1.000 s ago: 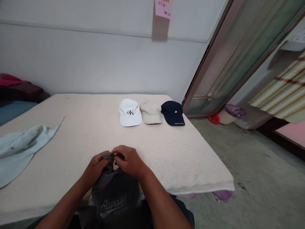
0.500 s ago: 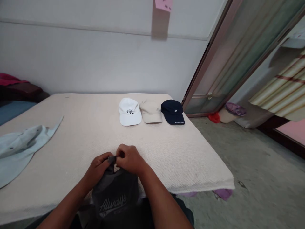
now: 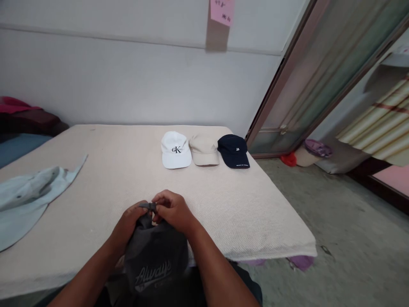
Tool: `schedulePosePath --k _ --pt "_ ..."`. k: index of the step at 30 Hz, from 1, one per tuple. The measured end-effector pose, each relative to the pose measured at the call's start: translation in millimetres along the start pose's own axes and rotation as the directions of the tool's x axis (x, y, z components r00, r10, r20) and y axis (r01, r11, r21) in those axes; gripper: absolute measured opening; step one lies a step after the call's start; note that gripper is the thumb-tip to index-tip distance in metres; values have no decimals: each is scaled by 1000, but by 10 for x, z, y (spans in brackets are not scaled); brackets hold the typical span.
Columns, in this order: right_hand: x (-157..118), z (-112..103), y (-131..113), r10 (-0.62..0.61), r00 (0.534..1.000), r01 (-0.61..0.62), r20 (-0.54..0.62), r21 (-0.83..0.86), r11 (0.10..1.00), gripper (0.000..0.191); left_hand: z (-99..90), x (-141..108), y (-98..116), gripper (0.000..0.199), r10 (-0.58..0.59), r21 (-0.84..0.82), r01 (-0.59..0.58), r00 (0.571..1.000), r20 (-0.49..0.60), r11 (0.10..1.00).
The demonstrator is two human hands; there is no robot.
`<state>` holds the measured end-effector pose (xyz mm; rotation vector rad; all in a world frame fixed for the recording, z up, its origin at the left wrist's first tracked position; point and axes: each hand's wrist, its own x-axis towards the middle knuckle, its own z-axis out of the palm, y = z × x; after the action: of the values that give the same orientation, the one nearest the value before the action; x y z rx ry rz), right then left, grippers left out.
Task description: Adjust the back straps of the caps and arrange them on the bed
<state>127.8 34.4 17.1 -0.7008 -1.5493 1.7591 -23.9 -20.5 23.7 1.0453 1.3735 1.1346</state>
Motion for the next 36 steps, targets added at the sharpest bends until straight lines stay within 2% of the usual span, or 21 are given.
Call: schedulePosePath --k 3,5,7,13,17,20,24,27,29,30,31,33,36 --pt "-32 32 -43 -110 994 104 -7 -276 956 17 -15 13 -23 15 9 14 -9 1000 -27 1000" --pt "-34 37 -51 -204 979 177 2 -502 847 17 -25 29 -68 13 39 45 -38 999 -30 998" --pt "-20 33 -38 -257 966 206 20 -655 727 16 -31 45 -118 12 72 86 -69 997 -35 994" --pt "28 13 16 -216 973 187 83 -831 524 10 -40 72 -164 16 67 124 -61 997 -43 990" --pt "10 19 18 -227 968 208 109 -856 474 9 -55 76 -143 17 40 155 -36 999 -25 987" --pt "3 35 17 -253 966 182 53 -833 522 7 -51 68 -129 18 30 154 -29 1000 -3 988" --pt "36 44 26 -251 959 96 -134 -679 728 10 -12 39 -108 16 16 85 -16 1000 -8 996" --pt "77 26 63 -48 969 -59 -244 -413 909 10 21 18 -92 16 10 24 -9 1000 -14 1000" --pt "94 11 89 97 965 -157 -242 -244 957 9 29 13 -88 17 -3 -10 3 1000 -13 1000" --pt "96 7 96 128 964 -177 -234 -199 964 8 27 14 -88 17 -7 -20 7 1000 -15 1000" --pt "93 6 95 125 966 -168 -226 -184 968 7 21 16 -90 17 -7 -22 6 1000 -20 1000" --pt "74 14 67 42 980 -82 -195 -200 976 6 5 24 -96 16 3 -5 -3 999 -37 1000" --pt "32 35 -20 -115 987 76 -109 -312 947 20 -20 32 -109 15 20 34 -19 1000 -21 999"
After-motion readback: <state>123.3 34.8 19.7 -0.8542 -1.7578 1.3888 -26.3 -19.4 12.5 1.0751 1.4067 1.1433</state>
